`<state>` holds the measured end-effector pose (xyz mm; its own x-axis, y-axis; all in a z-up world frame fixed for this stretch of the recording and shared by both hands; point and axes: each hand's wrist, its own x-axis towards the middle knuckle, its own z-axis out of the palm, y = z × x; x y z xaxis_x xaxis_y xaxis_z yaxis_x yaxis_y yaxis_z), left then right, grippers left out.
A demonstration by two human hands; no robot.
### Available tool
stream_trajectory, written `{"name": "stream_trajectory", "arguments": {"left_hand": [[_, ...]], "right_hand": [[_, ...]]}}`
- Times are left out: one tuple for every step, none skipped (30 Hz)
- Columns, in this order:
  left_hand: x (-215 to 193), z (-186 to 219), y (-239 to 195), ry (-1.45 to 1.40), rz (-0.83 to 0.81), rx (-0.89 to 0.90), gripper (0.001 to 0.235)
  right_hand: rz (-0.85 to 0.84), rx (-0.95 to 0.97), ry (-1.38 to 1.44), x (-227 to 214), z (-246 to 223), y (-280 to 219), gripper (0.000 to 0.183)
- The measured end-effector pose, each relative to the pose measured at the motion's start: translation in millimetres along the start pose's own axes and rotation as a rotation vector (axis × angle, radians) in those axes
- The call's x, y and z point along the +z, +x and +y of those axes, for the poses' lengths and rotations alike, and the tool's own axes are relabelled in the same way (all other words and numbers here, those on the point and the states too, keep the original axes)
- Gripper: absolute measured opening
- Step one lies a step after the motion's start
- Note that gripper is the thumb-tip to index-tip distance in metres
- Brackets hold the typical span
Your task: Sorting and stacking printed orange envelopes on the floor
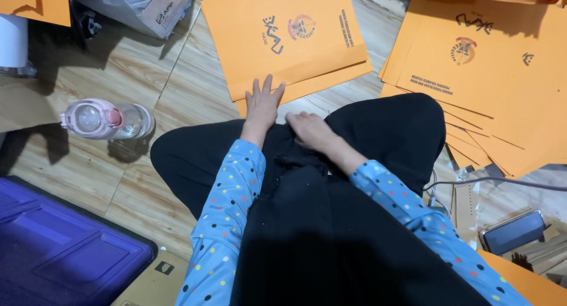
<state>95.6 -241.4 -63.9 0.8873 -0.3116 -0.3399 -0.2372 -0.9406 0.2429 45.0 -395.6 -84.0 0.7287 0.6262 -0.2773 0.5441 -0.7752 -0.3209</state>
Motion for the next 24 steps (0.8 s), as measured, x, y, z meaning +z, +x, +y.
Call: {"name": "stream_trajectory", "arguments": {"left_hand": [[3, 0, 2, 0.017, -0.030, -0.029, 0.057], [3, 2, 0, 0.014, -0.034, -0.032, 0.057], [2, 4, -1, 0.004, -0.056, -0.040, 0.058], [-1, 3, 0, -0.003, -0.071, -0.050, 0.059], [-1, 2, 1, -0.003, -0.068, -0.055, 0.059], [0, 0, 1, -0.007, -0.070, -0.039, 0.059], [2, -2, 2, -0.012, -0.072, -0.022, 0.059], [12, -11, 10, -0.014, -0.076, -0.027, 0.059], [22, -21, 19, -0.056, 0.003, 0.001, 0.054], [31, -30, 29, -0.097, 0.083, 0.033, 0.050], [30, -38, 35, -0.097, 0.081, 0.031, 0.050], [30, -45, 42, -0.125, 0.096, 0.028, 0.045], [30, -52, 49, -0.152, 0.112, 0.024, 0.041], [25, -54, 51, -0.154, 0.110, 0.026, 0.041], [20, -55, 52, -0.196, 0.075, -0.001, 0.042], [15, -57, 53, -0.238, 0.040, -0.030, 0.042], [13, -58, 59, -0.238, 0.036, -0.029, 0.042], [12, -58, 64, -0.255, 0.009, -0.074, 0.047], [10, -58, 69, -0.271, -0.018, -0.119, 0.055], [-2, -51, 66, -0.271, -0.022, -0.116, 0.055], [-14, -44, 63, -0.285, -0.055, -0.153, 0.054], [-26, -38, 61, -0.299, -0.088, -0.193, 0.054], [-23, -41, 65, -0.300, -0.090, -0.192, 0.054], [-18, -44, 67, -0.263, -0.090, -0.177, 0.049]], "right_hand": [[-0.015, 0.041, 0.169, -24, -3, -11, 0.042], [-0.020, 0.040, 0.170, -26, 1, -15, 0.042], [-0.098, 0.122, 0.282, -29, 4, -19, 0.046], [-0.172, 0.202, 0.389, -33, 9, -20, 0.049], [-0.173, 0.196, 0.386, -44, 12, -22, 0.049], [-0.177, 0.337, 0.433, -53, 15, -25, 0.052], [-0.181, 0.479, 0.478, -62, 18, -27, 0.056], [-0.187, 0.476, 0.479, -49, 35, -27, 0.056], [-0.014, 0.478, 0.489, -36, 52, -26, 0.044], [0.163, 0.481, 0.497, -23, 70, -26, 0.036], [0.160, 0.480, 0.498, -21, 75, -20, 0.036], [0.382, 0.435, 0.405, -18, 80, -15, 0.028], [0.601, 0.385, 0.307, -15, 86, -10, 0.020], [0.600, 0.388, 0.307, -13, 81, 2, 0.020], [0.664, 0.374, 0.273, -11, 76, 15, 0.020], [0.727, 0.358, 0.241, -9, 70, 28, 0.020], [0.725, 0.361, 0.242, -9, 53, 43, 0.020], [0.721, 0.357, 0.215, -8, 36, 57, 0.019], [0.717, 0.352, 0.188, -7, 19, 72, 0.018], [0.716, 0.357, 0.189, 1, 14, 77, 0.018], [0.693, 0.372, 0.054, 9, 9, 83, 0.018], [0.669, 0.383, -0.081, 17, 4, 89, 0.020], [0.667, 0.385, -0.081, 10, 12, 88, 0.020], [0.630, 0.468, 0.035, 5, 20, 84, 0.013]]}}
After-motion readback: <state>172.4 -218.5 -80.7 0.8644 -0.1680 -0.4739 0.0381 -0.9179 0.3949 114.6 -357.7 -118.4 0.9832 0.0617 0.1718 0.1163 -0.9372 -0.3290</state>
